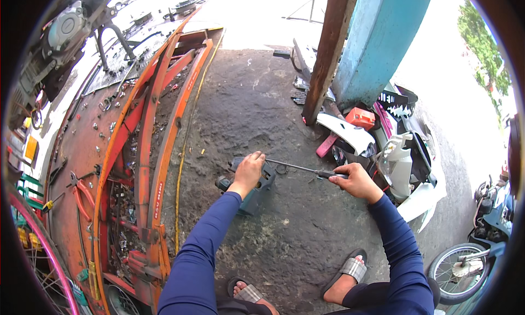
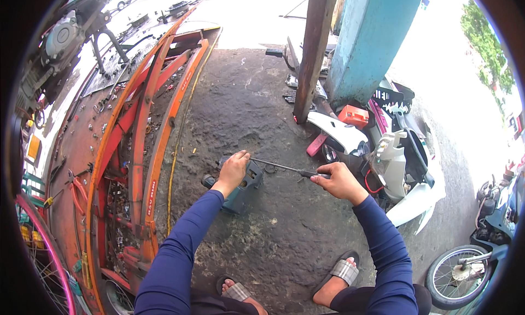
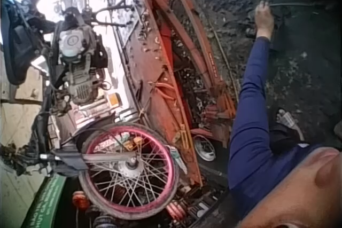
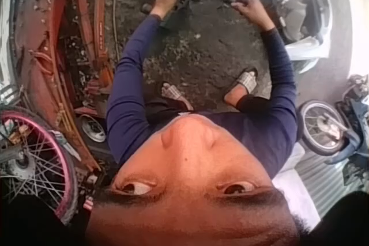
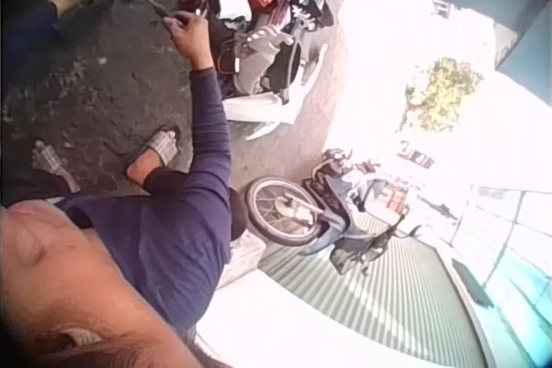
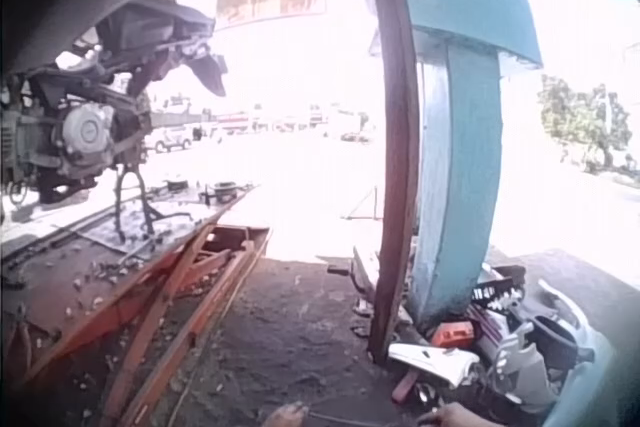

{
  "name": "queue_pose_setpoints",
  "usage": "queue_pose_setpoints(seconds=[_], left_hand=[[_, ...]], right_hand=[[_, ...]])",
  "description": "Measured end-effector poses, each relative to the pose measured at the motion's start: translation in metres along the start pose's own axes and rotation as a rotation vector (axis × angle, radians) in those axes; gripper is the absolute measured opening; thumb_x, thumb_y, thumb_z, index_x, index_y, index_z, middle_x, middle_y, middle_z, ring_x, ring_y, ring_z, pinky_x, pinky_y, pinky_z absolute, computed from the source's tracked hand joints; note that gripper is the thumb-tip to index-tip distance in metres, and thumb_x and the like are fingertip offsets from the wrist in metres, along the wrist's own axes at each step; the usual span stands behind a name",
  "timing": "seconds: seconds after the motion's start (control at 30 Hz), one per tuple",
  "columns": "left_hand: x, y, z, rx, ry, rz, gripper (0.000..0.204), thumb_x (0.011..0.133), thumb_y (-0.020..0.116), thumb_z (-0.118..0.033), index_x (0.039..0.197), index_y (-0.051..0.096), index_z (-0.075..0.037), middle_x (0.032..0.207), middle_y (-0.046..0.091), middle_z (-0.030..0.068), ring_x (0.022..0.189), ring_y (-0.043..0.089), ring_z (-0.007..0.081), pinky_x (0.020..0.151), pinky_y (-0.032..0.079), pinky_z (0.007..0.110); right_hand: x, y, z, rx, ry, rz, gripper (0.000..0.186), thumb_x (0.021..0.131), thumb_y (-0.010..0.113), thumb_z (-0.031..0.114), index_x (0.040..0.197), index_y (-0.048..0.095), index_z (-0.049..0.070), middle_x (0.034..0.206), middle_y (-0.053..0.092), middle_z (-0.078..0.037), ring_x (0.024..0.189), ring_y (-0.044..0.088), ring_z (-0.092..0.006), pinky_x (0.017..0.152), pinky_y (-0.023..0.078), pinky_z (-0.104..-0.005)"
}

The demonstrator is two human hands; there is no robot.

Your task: Removing screws and disassembling the air filter housing of a motorcycle using a screwdriver.

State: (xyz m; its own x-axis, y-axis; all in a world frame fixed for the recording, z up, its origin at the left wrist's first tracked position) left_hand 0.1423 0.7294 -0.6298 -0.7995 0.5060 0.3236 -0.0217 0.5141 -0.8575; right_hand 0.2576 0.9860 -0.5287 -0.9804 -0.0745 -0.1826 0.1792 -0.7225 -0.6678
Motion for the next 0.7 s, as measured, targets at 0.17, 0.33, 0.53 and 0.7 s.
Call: queue_pose_setpoints(seconds=[0.17, 0.33, 0.53, 0.7], left_hand=[[0.000, -0.001, -0.002, -0.007, 0.014, -0.034, 0.027, 0.096, 0.051, -0.010, 0.116, 0.065, 0.001, 0.119, 0.066, 0.0223, 0.113, 0.062, 0.0373, 0.097, 0.051, 0.043], [-0.003, -0.001, 0.000, -0.020, 0.024, -0.049, 0.027, 0.095, 0.053, -0.011, 0.115, 0.064, 0.003, 0.121, 0.065, 0.0230, 0.114, 0.062, 0.0374, 0.097, 0.051, 0.044], [0.000, -0.011, -0.004, -0.093, -0.001, -0.067, 0.026, 0.094, 0.055, -0.010, 0.115, 0.063, 0.001, 0.119, 0.065, 0.0216, 0.113, 0.062, 0.0370, 0.096, 0.051, 0.044], [0.004, -0.007, 0.000, -0.120, -0.054, -0.029, 0.026, 0.093, 0.056, -0.010, 0.116, 0.062, 0.000, 0.119, 0.065, 0.0205, 0.112, 0.062, 0.0358, 0.095, 0.052, 0.044]], right_hand=[[-0.023, 0.055, -0.049, 1.184, 0.600, 0.386, 0.023, 0.096, 0.064, 0.021, 0.096, 0.063, -0.002, 0.066, 0.056, -0.003, 0.044, 0.042, -0.0060, 0.040, 0.027, -0.0211], [-0.012, 0.010, -0.004, -0.093, -0.337, -0.108, 0.032, 0.092, 0.067, 0.018, 0.116, 0.065, -0.003, 0.084, 0.069, -0.008, 0.063, 0.058, -0.0078, 0.057, 0.047, -0.0259], [0.000, -0.001, -0.045, 0.739, 0.111, -0.135, 0.020, 0.096, 0.058, 0.011, 0.112, 0.066, 0.001, 0.077, 0.064, -0.004, 0.067, 0.058, -0.0074, 0.059, 0.046, -0.0243], [0.005, -0.014, -0.027, 0.496, -0.076, -0.298, 0.021, 0.098, 0.055, 0.010, 0.117, 0.060, 0.002, 0.081, 0.062, 0.001, 0.068, 0.055, -0.0043, 0.059, 0.045, -0.0215]])
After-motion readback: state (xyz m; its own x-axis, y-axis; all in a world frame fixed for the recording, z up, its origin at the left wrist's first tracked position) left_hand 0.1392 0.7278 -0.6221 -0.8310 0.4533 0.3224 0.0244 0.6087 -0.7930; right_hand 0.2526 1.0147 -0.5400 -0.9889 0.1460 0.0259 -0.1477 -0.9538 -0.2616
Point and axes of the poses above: each hand's wrist, its own x-axis towards the middle knuckle, its own y-axis out of the palm, z = x × y, the point moved 10 cm from there along x, towards the middle knuckle
